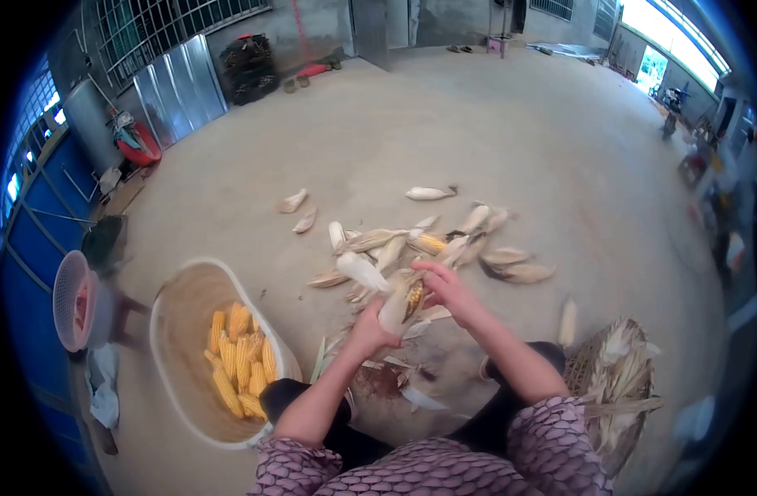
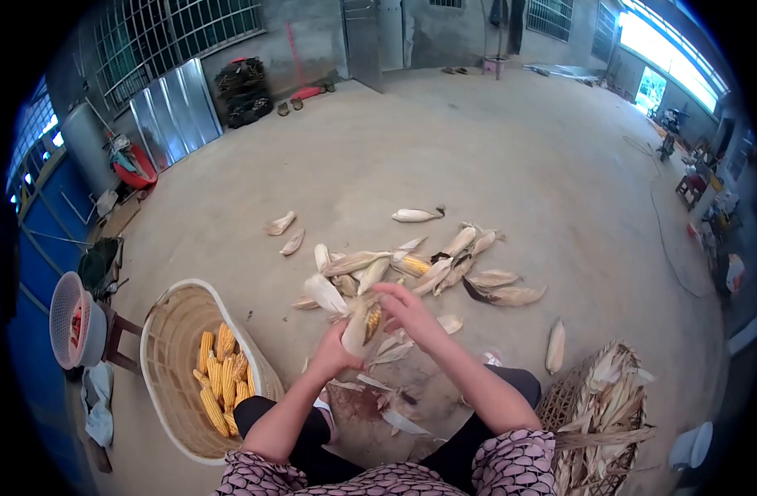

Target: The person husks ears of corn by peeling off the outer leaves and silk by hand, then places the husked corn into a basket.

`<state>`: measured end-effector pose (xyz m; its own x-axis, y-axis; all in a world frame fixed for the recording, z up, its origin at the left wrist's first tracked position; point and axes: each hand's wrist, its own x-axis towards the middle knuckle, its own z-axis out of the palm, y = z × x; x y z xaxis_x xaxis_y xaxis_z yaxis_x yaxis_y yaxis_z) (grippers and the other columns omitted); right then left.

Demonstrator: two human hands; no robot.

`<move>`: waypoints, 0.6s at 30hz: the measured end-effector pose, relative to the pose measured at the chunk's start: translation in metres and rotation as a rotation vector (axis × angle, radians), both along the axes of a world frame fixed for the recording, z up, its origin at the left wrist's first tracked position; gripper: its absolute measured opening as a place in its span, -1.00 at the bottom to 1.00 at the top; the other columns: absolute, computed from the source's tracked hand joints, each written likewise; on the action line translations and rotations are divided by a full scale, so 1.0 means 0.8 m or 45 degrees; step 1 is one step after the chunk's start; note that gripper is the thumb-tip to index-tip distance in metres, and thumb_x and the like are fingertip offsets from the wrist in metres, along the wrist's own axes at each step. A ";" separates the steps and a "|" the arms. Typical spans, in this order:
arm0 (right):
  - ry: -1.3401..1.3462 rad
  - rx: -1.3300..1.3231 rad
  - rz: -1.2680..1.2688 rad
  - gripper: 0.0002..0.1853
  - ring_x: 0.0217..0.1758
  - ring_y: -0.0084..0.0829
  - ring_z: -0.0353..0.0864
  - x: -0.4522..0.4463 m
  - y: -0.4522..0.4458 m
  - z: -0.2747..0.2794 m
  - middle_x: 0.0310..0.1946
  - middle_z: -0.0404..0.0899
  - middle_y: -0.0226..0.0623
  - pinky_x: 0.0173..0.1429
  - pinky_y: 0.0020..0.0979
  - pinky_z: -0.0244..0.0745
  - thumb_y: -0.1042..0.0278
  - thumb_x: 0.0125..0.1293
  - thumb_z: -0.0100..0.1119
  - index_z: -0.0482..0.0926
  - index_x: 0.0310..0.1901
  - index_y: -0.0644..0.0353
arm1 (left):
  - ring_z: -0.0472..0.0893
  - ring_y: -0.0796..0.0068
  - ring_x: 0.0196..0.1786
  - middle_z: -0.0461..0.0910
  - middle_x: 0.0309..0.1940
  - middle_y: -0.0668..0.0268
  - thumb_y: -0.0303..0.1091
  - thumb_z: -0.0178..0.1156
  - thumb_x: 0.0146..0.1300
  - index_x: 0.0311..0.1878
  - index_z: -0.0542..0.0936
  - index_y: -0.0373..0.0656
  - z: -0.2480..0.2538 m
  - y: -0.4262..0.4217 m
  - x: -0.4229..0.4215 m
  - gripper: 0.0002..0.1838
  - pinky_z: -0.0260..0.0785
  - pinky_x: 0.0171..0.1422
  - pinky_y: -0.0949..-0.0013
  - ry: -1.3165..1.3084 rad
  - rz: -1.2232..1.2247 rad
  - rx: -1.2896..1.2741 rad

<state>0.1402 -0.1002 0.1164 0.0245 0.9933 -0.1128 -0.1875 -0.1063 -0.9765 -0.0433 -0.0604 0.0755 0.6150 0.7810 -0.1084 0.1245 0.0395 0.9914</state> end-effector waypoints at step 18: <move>0.591 -0.128 -0.289 -0.84 -0.35 -0.54 0.52 -0.006 0.018 -0.067 -0.41 0.52 -0.40 -0.28 -0.52 0.47 0.32 0.21 -0.02 0.47 -0.34 0.24 | 0.49 0.39 -0.14 0.50 -0.20 0.32 -0.52 0.33 -0.50 -0.05 0.40 -0.20 -0.024 -0.004 0.027 -0.29 0.33 -0.02 0.36 0.068 0.177 0.237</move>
<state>0.1357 -0.0861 0.0625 0.1630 0.9525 -0.2571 -0.6269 -0.1012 -0.7725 -0.0218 -0.0633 0.0566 0.4974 0.8674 0.0158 0.1833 -0.1229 0.9753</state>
